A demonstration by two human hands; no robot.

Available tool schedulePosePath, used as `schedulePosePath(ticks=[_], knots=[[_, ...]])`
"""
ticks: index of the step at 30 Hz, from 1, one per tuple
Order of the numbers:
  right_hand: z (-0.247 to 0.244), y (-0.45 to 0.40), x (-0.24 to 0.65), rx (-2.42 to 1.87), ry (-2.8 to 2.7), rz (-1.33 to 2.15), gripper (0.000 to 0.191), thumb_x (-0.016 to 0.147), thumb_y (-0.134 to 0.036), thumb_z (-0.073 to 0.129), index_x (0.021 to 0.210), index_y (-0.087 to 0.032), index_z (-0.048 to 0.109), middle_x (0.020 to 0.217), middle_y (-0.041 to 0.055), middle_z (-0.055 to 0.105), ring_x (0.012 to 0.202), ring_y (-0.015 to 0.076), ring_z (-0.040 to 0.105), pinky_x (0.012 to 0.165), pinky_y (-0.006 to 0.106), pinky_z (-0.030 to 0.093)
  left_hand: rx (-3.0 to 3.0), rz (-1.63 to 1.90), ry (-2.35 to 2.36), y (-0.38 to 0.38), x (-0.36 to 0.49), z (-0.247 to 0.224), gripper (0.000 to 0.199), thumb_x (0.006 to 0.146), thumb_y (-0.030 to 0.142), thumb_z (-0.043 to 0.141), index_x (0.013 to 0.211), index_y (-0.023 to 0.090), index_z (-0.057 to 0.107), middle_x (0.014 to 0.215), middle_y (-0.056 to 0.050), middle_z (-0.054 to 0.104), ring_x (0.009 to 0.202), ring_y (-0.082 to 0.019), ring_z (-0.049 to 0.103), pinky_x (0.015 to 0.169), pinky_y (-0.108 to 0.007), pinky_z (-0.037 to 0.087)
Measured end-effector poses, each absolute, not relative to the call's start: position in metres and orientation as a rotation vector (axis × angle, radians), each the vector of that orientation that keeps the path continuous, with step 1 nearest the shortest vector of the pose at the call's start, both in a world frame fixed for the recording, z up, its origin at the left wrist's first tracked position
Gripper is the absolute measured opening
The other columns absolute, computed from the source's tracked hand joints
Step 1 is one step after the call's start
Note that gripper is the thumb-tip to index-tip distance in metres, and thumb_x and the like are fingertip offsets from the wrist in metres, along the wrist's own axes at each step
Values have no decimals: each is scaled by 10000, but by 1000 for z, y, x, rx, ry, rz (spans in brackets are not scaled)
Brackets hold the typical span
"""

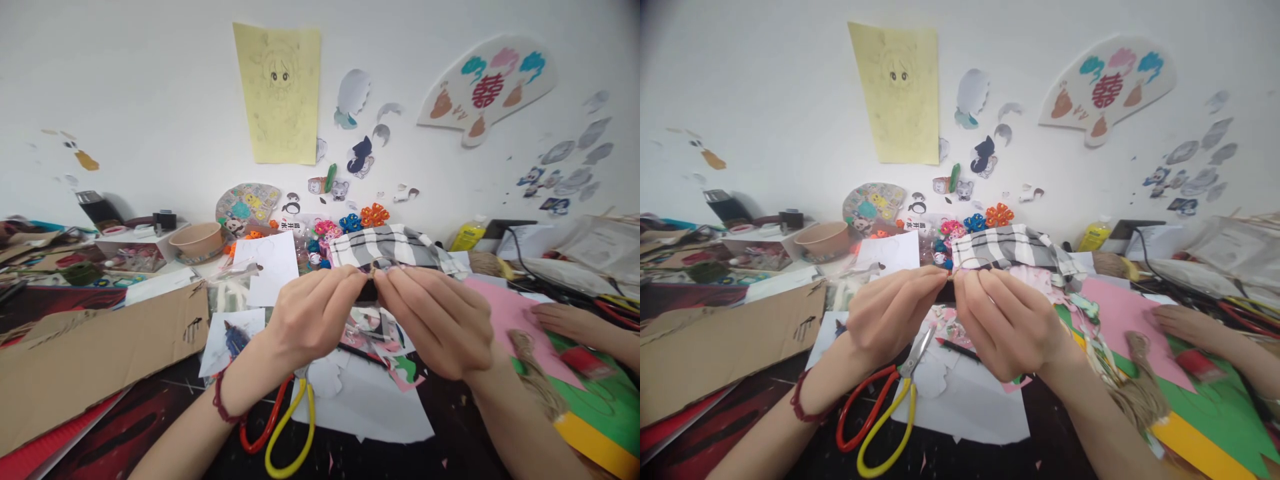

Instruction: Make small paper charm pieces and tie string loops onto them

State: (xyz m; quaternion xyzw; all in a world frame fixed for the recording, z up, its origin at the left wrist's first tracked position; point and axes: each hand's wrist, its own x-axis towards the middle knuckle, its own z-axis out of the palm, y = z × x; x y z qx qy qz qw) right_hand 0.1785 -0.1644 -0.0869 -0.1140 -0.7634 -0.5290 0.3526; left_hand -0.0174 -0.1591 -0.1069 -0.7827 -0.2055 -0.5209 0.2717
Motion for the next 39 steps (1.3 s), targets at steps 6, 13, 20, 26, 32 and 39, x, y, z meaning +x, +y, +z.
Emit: schedulePosePath(ticks=[6, 13, 20, 26, 32, 39], knots=[[-90, -165, 183, -211, -1987, -1364, 295, 747, -76, 752, 1005, 43, 672, 883, 171, 707, 835, 264, 670, 742, 387, 599, -2115, -1420, -489, -163, -18, -104, 151, 893, 62, 548, 1018, 112, 615, 947, -99, 740, 859, -151, 714, 785, -251, 585], [-93, -169, 181, -241, -1923, -1422, 105, 802, -85, 704, 901, -51, 714, 813, 102, 716, 811, 212, 663, 749, 357, 599, -2183, -1433, -499, -167, -18, -104, 139, 895, 69, 549, 1010, 110, 614, 942, -94, 739, 858, -152, 714, 786, -253, 587], [-98, -167, 188, -247, -1865, -1439, 197, 738, -61, 763, 931, -86, 732, 890, 87, 717, 832, 188, 649, 783, 321, 575, -2248, -1732, -639, -171, -11, -99, 81, 884, 126, 639, 952, 170, 634, 835, -2, 741, 721, -89, 692, 686, -180, 563], [-102, -163, 189, -285, -1824, -1418, 237, 719, -70, 781, 947, -83, 717, 917, 98, 705, 864, 203, 660, 801, 329, 590, -2319, -1709, -745, -171, -10, -99, 111, 862, 190, 684, 969, 176, 657, 819, -2, 755, 676, -98, 694, 635, -195, 549], [-105, -163, 183, -306, -1772, -1434, 190, 733, -90, 774, 913, -74, 714, 890, 102, 704, 837, 205, 667, 775, 335, 588, -2193, -1786, -825, -176, -3, -103, 67, 850, 130, 665, 894, 180, 676, 694, 24, 726, 561, -80, 644, 554, -183, 513], [-105, -161, 182, -320, -1738, -1394, 154, 755, -91, 757, 902, -101, 714, 857, 75, 721, 841, 203, 692, 733, 307, 595, -2333, -1808, -763, -180, -6, -98, 57, 870, 165, 637, 919, 163, 668, 711, -7, 712, 610, -106, 640, 585, -218, 518]])
